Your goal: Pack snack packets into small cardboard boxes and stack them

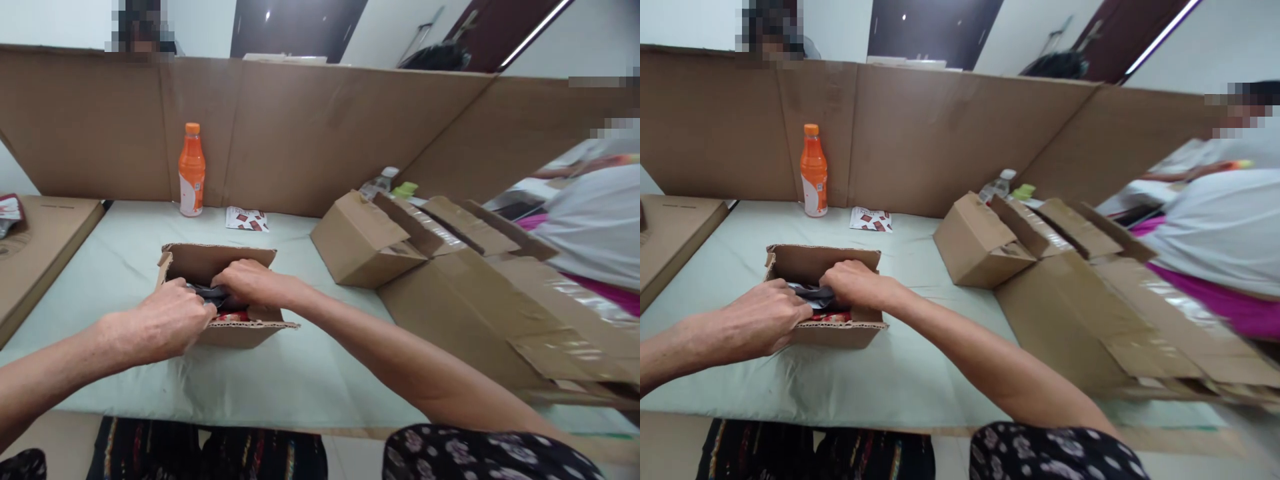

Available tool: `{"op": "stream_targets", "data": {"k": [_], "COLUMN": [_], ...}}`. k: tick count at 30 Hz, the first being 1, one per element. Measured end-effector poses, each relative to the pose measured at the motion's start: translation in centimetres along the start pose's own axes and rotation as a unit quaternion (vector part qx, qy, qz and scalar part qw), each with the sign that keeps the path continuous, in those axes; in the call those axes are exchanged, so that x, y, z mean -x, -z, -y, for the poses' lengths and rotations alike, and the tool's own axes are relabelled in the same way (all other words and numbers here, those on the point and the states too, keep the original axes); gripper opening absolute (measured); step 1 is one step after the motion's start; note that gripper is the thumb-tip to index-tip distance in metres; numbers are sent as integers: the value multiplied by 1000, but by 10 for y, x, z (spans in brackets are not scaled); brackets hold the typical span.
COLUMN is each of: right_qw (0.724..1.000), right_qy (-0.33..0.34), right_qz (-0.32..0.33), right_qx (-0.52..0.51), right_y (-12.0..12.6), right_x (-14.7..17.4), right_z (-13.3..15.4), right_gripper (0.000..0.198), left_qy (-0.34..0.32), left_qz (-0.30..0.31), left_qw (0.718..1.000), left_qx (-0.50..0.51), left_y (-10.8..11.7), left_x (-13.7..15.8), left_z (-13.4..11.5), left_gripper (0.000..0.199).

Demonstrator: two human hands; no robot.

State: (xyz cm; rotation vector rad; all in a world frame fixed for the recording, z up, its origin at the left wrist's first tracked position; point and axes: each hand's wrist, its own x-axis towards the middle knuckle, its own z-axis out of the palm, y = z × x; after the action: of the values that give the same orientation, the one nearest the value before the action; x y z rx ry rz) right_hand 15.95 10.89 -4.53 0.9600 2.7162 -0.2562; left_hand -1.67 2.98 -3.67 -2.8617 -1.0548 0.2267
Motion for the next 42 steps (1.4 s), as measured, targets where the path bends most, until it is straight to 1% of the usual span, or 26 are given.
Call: {"op": "stream_targets", "data": {"k": [1,2,3,4,6,7,8,10,11,13,14,16,19,20,21,23,25,26,27,29,31,34,36,38,40,42], "right_qw": [1000,997,991,979,946,930,921,915,916,917,913,893,851,847,856,897,928,936,940,945,953,963,964,962,962,962], "right_qy": [3,5,8,8,1,-11,-26,-42,-41,-30,-28,-44,-77,-78,-68,-14,47,72,88,89,70,56,66,68,58,36], "right_qz": [-27,-70,-128,-192,-301,-333,-346,-330,-312,-283,-285,-341,-460,-474,-460,-385,-313,-299,-299,-302,-287,-254,-243,-245,-251,-257], "right_qx": [-9,-23,-42,-67,-123,-152,-180,-228,-248,-280,-289,-289,-242,-229,-224,-219,-194,-170,-142,-88,-59,-72,-90,-95,-92,-85], "right_y": [-1,-1,-2,-4,-12,-18,-25,-41,-48,-60,-62,-59,-43,-39,-36,-39,-55,-65,-76,-94,-103,-98,-89,-81,-77,-78], "right_x": [5,13,24,36,61,72,80,89,90,88,85,79,70,67,65,63,65,67,70,75,79,75,69,63,61,67], "right_z": [-2,-4,-8,-11,-20,-24,-27,-32,-33,-35,-36,-37,-41,-42,-43,-42,-39,-37,-35,-32,-31,-31,-32,-32,-32,-34], "right_gripper": [22,24,26,27,30,31,33,37,39,44,45,44,41,45,48,50,53,57,64,71,66,61,65,69,70,68], "left_qy": [-10,-19,-22,-13,46,86,119,154,157,160,168,192,215,222,231,255,270,273,275,269,258,233,227,229,237,242], "left_qz": [-41,-96,-158,-218,-304,-327,-340,-328,-314,-290,-285,-284,-287,-299,-314,-344,-362,-367,-370,-361,-338,-302,-289,-293,-306,-311], "left_qw": [999,995,987,976,951,940,931,923,923,919,914,904,895,890,883,868,862,861,862,866,875,894,903,906,903,901], "left_qx": [-7,-11,-12,-8,18,39,64,127,161,216,235,255,264,264,263,252,230,219,213,217,231,235,221,203,187,181], "left_y": [1,3,3,2,-6,-12,-20,-37,-44,-54,-57,-56,-53,-54,-56,-62,-70,-74,-77,-82,-86,-91,-93,-95,-94,-93], "left_x": [5,11,19,28,48,57,64,73,74,72,69,64,57,55,53,50,47,46,45,47,52,68,77,81,77,64], "left_z": [0,1,2,3,6,8,10,13,14,16,17,19,21,21,20,18,16,15,15,13,13,13,17,24,31,35], "left_gripper": [11,6,10,18,36,43,49,57,57,50,46,42,39,41,43,48,48,44,40,34,34,42,49,53,55,58]}}
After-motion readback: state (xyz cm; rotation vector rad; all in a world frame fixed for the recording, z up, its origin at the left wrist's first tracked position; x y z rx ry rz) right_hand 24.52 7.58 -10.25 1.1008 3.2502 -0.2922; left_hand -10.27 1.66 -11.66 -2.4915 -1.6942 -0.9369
